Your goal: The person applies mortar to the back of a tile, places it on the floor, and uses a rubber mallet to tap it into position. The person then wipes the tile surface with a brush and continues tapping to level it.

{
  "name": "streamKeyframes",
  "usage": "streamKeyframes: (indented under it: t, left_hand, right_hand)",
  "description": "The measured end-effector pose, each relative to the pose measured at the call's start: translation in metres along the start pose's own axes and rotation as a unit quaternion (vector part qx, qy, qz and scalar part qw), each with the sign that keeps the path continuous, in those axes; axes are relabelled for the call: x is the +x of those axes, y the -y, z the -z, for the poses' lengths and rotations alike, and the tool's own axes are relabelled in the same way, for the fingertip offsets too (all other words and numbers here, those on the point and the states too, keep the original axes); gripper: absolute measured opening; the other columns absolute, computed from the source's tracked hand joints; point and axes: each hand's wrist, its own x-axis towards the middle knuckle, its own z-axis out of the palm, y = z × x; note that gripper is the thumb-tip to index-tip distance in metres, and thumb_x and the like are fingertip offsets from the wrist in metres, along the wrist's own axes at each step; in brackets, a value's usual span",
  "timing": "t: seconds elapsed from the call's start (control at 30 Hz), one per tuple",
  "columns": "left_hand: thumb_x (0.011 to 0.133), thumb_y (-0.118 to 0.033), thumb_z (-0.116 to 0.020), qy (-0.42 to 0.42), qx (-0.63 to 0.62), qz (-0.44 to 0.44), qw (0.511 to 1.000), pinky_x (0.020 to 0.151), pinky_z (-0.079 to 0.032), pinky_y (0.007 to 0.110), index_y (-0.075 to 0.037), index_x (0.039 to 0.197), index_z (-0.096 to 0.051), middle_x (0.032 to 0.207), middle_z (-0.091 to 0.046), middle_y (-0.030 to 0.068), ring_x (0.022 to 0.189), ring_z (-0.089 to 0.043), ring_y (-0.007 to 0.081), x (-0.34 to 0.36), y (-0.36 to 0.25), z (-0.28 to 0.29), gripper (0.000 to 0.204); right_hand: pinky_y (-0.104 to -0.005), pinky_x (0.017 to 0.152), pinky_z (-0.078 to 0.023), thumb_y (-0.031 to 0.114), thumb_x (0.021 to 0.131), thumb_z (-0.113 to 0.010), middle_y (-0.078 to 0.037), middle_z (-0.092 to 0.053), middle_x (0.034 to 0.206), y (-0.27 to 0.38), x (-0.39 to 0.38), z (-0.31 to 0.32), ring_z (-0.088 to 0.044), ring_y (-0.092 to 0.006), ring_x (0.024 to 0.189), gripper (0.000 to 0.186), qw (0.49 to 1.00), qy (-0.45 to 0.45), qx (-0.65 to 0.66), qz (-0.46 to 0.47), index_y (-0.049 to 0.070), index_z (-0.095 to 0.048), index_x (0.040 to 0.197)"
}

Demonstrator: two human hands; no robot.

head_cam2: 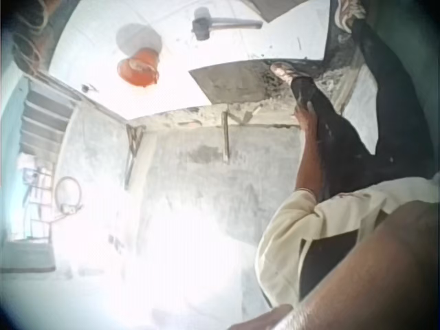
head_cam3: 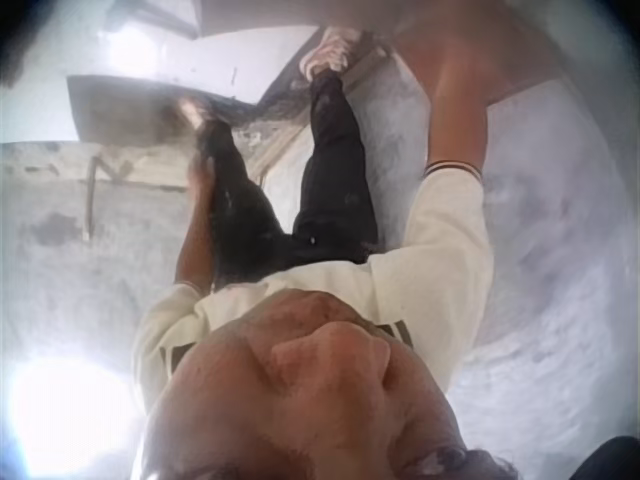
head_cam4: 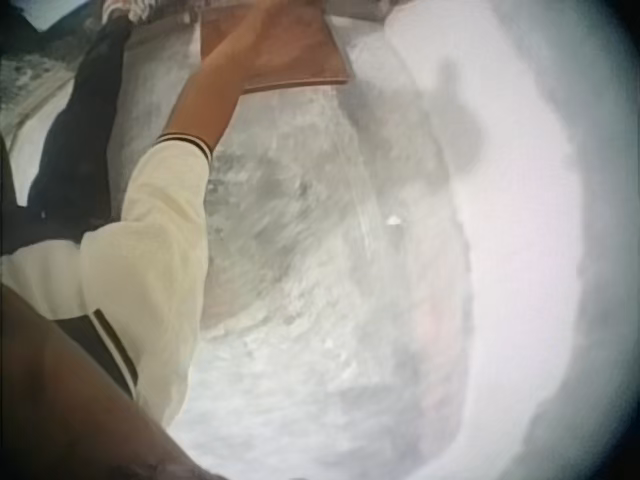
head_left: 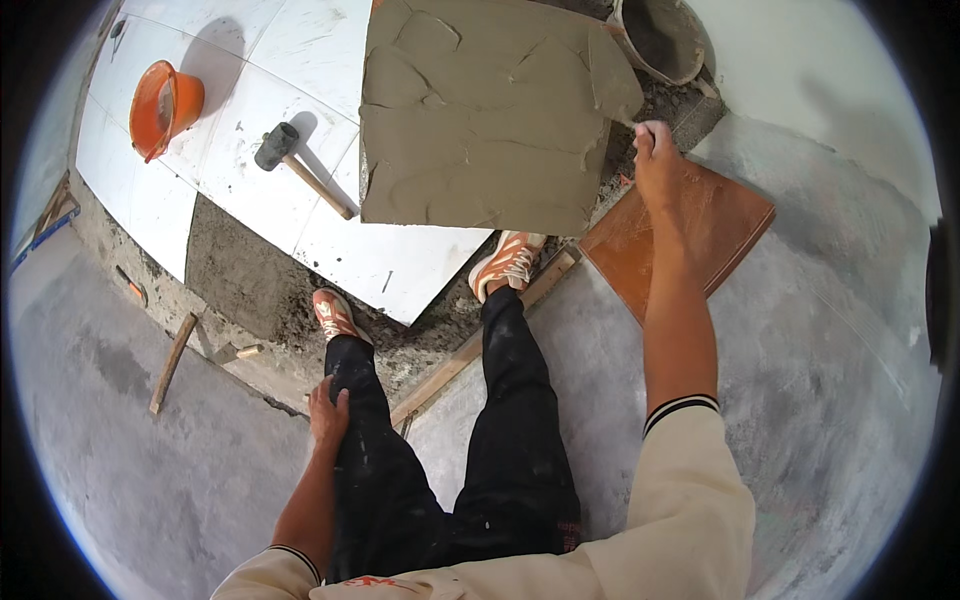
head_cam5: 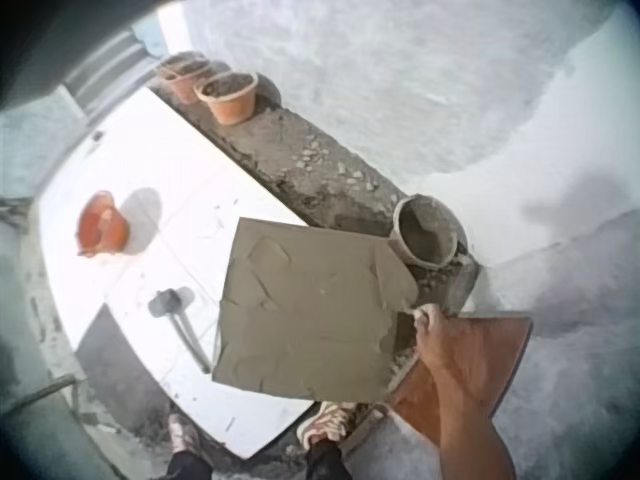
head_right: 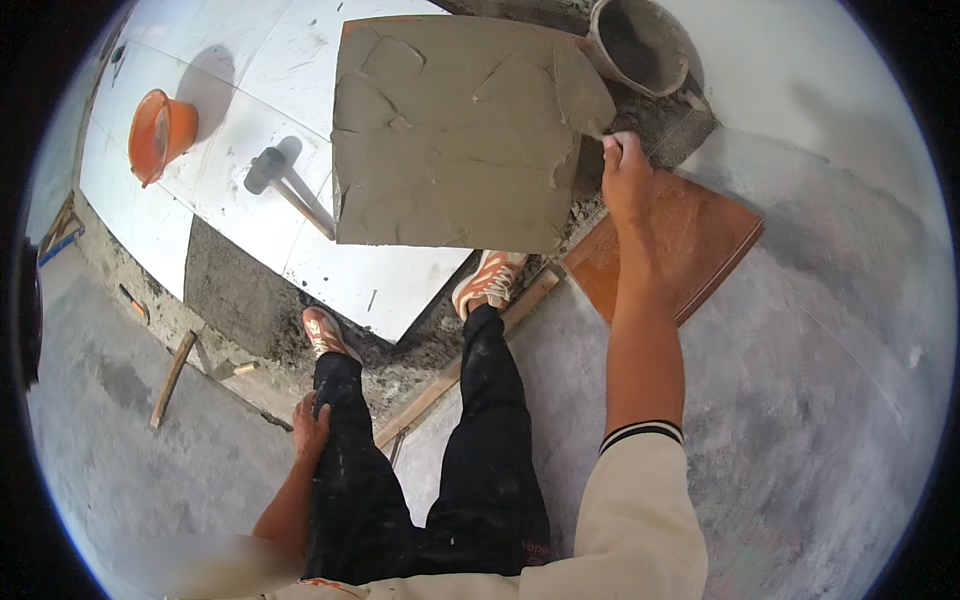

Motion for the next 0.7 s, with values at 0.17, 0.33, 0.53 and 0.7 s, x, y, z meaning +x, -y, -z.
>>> streamKeyframes:
  t: [0.17,0.33,0.53,0.7]
  left_hand:
    - [0.096,-0.025,-0.072,-0.009,0.001,-0.010,1.000,0.109,-0.046,0.051,-0.007,0.143,-0.059,0.134,-0.065,0.0217,0.125,-0.059,0.0410,-0.007,-0.010,-0.001,0.052]
    - [0.098,-0.025,-0.070,0.020,-0.028,-0.009,0.999,0.111,-0.044,0.053,-0.006,0.143,-0.058,0.137,-0.062,0.0247,0.128,-0.056,0.0453,-0.004,-0.032,-0.011,0.051]
    - [0.097,-0.024,-0.071,0.017,-0.001,0.009,1.000,0.110,-0.046,0.052,-0.007,0.143,-0.058,0.135,-0.064,0.0228,0.126,-0.059,0.0432,-0.013,-0.042,-0.011,0.051]
    - [0.097,-0.023,-0.072,0.011,0.003,0.007,1.000,0.108,-0.048,0.050,-0.007,0.141,-0.060,0.132,-0.066,0.0215,0.124,-0.061,0.0411,-0.012,-0.052,-0.010,0.049]
  right_hand:
    - [-0.0594,0.088,-0.052,0.035,0.111,-0.051,-0.026,-0.073,0.111,0.083,0.054,0.023,-0.067,-0.0504,0.110,0.035,0.978,0.064,-0.198,-0.022,0.003,-0.062,0.120]
    - [-0.0600,0.092,-0.052,0.036,0.109,-0.054,-0.030,-0.073,0.111,0.071,0.113,0.014,-0.067,-0.0523,0.110,0.037,0.978,0.011,-0.205,-0.023,0.002,-0.062,0.121]
    - [-0.0596,0.095,-0.051,0.036,0.106,-0.058,-0.032,-0.072,0.116,0.048,0.171,0.008,-0.066,-0.0528,0.114,0.039,0.981,-0.007,-0.191,-0.033,0.001,-0.063,0.123]
    - [-0.0588,0.092,-0.052,0.035,0.107,-0.057,-0.030,-0.073,0.111,0.039,0.190,0.020,-0.068,-0.0508,0.109,0.039,0.975,-0.048,-0.213,-0.034,-0.001,-0.063,0.121]
